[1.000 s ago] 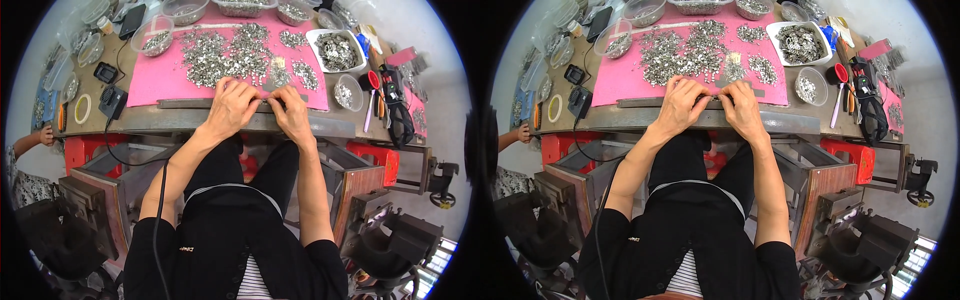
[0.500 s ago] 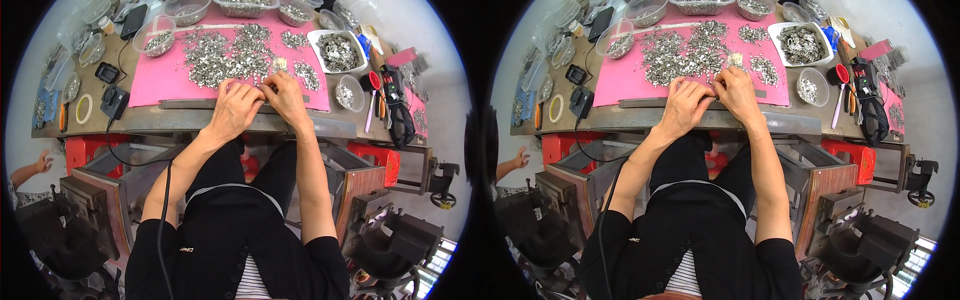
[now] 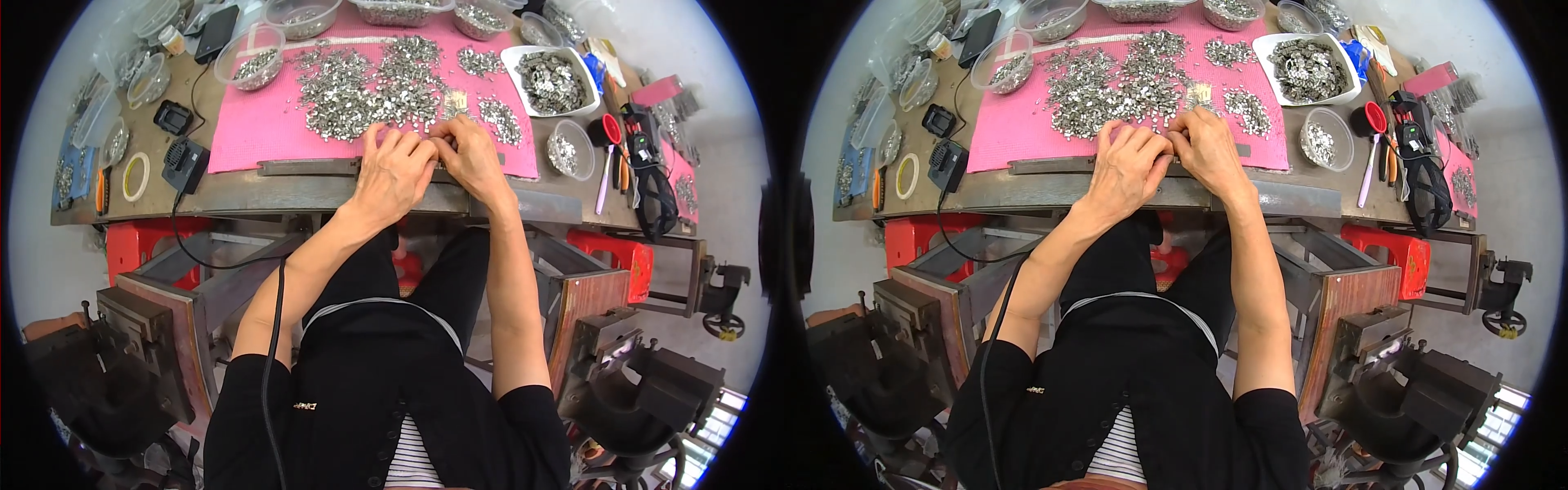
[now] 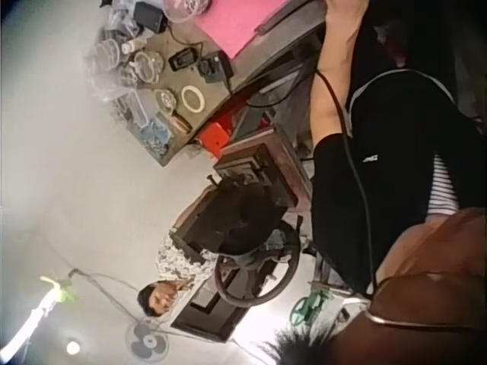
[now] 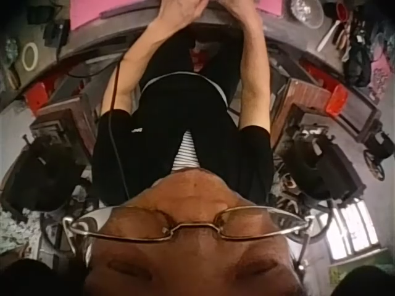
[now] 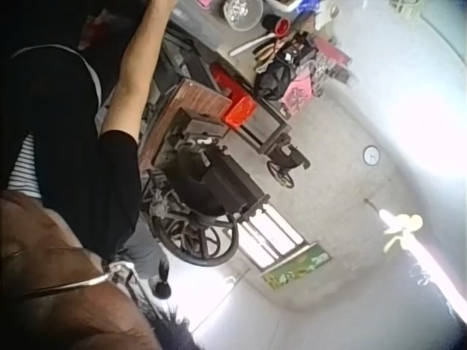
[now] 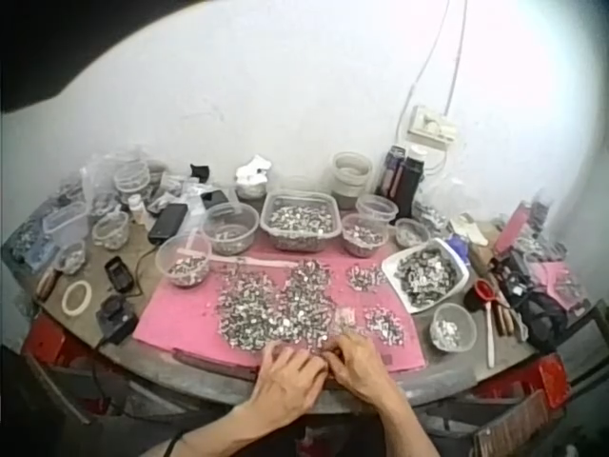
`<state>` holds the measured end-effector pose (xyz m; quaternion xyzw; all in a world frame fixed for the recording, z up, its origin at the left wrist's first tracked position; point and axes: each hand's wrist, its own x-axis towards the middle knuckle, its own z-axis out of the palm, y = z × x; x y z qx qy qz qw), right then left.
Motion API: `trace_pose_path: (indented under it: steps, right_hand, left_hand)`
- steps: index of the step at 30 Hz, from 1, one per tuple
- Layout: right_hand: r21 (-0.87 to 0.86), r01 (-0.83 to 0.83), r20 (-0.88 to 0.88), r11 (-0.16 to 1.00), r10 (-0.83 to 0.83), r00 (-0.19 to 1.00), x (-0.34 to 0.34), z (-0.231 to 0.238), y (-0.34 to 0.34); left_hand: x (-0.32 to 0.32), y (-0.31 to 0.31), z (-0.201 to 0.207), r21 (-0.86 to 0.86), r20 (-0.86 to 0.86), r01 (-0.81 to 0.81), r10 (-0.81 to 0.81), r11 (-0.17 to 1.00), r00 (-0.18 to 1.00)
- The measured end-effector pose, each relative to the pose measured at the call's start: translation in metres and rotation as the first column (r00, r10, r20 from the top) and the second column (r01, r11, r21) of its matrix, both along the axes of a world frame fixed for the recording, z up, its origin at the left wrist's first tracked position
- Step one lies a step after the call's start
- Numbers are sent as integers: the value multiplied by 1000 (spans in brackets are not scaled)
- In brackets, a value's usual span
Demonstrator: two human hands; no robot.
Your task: The recorder sorts small metal components into a guide tray and then uses a manual wheel-operated press to stamp or secure them.
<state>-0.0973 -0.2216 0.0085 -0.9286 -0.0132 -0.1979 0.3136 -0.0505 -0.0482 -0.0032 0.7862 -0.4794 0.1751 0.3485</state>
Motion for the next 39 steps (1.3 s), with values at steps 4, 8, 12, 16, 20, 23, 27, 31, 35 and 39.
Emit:
trace_pose_path:
  steps: [4, 8, 12, 16, 20, 23, 27, 31, 35, 39]
  right_hand:
    - [115, 72, -8, 991, -71, 997, -18, 8, 5]
    - [216, 102, 25, 971, -110, 994, -37, 2, 12]
    - [17, 105, 157, 994, -106, 982, -45, -10, 18]
    - [6, 112, 211, 994, -111, 971, -45, -10, 21]
    - [143, 109, 167, 984, -132, 977, -48, -18, 15]
    - [248, 135, 121, 959, -169, 978, -48, -16, 18]
    - [230, 147, 127, 962, -180, 976, -48, -16, 23]
    - [343, 143, 113, 929, -192, 975, -47, -21, 20]
    - [268, 176, 128, 947, -216, 968, -44, -19, 22]
    - [227, 194, 109, 954, -222, 969, -41, -20, 22]
  left_hand:
    - [0, 2, 1, 2, -30, -13, 13, 1000, 999]
    - [1, 13, 4, -129, -94, -33, 21, 991, 995]
    - [7, 48, -1, -234, -136, -138, 109, 962, 985]
    - [15, 106, 1, -168, -157, -321, 296, 932, 942]
    - [23, 155, -9, 11, -24, -457, 457, 889, 889]
    - [28, 170, -20, 72, -3, -486, 488, 871, 873]
    - [31, 173, -16, 96, 119, -490, 479, 866, 870]
    - [25, 178, 9, -78, -92, -316, 309, 946, 947]
    - [2, 162, 49, -214, -189, -240, 200, 947, 961]
    - [-8, 114, 63, -207, -262, 7, -62, 978, 963]
